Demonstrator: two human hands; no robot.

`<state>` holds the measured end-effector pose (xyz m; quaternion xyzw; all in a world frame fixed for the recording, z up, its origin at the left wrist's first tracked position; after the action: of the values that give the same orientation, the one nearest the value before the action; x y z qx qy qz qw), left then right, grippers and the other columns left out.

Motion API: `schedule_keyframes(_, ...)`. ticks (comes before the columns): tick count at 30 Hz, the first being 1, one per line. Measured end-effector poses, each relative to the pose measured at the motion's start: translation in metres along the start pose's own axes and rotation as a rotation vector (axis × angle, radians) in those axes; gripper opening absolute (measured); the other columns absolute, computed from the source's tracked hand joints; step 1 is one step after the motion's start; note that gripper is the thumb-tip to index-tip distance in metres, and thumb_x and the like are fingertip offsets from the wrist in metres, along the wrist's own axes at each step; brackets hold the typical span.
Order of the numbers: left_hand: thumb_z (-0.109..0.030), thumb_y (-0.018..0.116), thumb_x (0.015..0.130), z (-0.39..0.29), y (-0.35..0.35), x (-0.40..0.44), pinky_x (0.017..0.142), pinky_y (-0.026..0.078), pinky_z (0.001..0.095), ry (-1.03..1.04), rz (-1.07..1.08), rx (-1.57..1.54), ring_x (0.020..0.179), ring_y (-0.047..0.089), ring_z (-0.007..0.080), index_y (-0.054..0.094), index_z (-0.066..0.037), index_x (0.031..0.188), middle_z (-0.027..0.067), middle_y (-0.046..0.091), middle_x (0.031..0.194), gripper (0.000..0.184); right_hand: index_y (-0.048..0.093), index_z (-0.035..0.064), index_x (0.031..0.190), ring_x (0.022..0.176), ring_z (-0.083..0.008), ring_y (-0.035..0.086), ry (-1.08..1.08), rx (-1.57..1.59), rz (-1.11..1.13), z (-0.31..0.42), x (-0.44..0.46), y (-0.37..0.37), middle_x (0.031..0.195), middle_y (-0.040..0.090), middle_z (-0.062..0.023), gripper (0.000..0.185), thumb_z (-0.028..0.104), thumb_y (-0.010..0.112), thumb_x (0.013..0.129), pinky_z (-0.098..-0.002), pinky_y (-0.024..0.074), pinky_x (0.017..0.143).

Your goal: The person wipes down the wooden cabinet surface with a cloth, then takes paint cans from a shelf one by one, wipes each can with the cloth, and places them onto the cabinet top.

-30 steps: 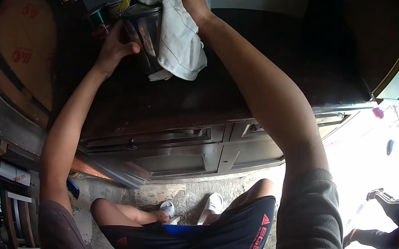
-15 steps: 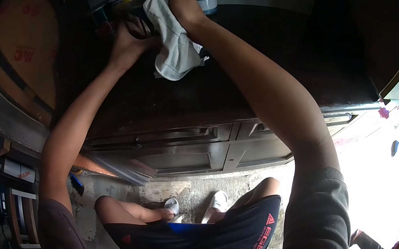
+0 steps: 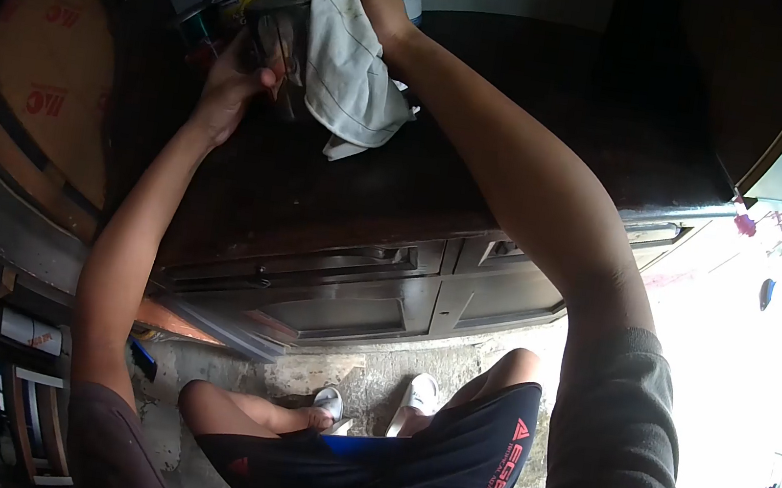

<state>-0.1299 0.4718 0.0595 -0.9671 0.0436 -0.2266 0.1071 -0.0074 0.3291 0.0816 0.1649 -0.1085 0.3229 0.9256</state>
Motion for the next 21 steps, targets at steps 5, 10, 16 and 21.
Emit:
schedule_keyframes(5,-0.022,0.082,0.077,-0.008,-0.024,-0.008,0.090,0.044,0.0270,0.027,-0.356,-0.065,0.090,0.061,0.0134,0.052,-0.004,0.121,0.0059,0.063,0.106,0.057,0.053,0.0015,0.130,0.098,-0.0202,0.062,0.093,0.055,0.014,0.012,-0.027,0.014,0.113,0.064,-0.0123,0.044,0.031,0.045,0.099,-0.0323,0.0481,0.087)
schedule_keyframes(10,-0.021,0.082,0.077,-0.010,0.000,-0.006,0.088,0.046,0.0276,0.048,-0.223,0.042,0.090,0.062,0.0140,0.053,0.000,0.121,0.0084,0.062,0.110,0.056,0.046,0.0030,0.137,0.106,-0.0237,0.061,-0.324,-0.511,0.070,0.023,-0.019,0.022,0.121,0.061,-0.0134,0.046,0.030,0.044,0.100,-0.0332,0.0476,0.093)
schedule_keyframes(16,-0.021,0.086,0.073,-0.008,0.020,-0.001,0.085,0.048,0.0279,-0.096,-0.294,0.266,0.087,0.063,0.0151,0.056,0.001,0.112,0.0075,0.065,0.098,0.054,0.044,0.0031,0.139,0.114,-0.0250,0.058,-0.223,-0.425,0.079,0.021,-0.022,0.021,0.129,0.056,-0.0148,0.047,0.030,0.045,0.100,-0.0346,0.0463,0.098)
schedule_keyframes(21,-0.020,0.088,0.069,-0.032,0.030,-0.004,0.085,0.049,0.0298,-0.180,-0.221,0.262,0.087,0.063,0.0162,0.057,0.001,0.108,0.0056,0.066,0.088,0.054,0.045,0.0035,0.137,0.115,-0.0247,0.057,-0.280,-0.301,0.415,-0.005,0.014,0.014,0.129,0.056,-0.0140,0.046,0.029,0.046,0.100,-0.0351,0.0459,0.098)
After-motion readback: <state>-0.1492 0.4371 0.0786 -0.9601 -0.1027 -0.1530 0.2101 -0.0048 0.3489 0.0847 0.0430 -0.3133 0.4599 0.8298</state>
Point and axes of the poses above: each hand's wrist, its own x-axis towards the middle knuckle, its own y-axis out of the palm, z = x × y, the point moved 7 cm from there along x, towards the middle knuckle
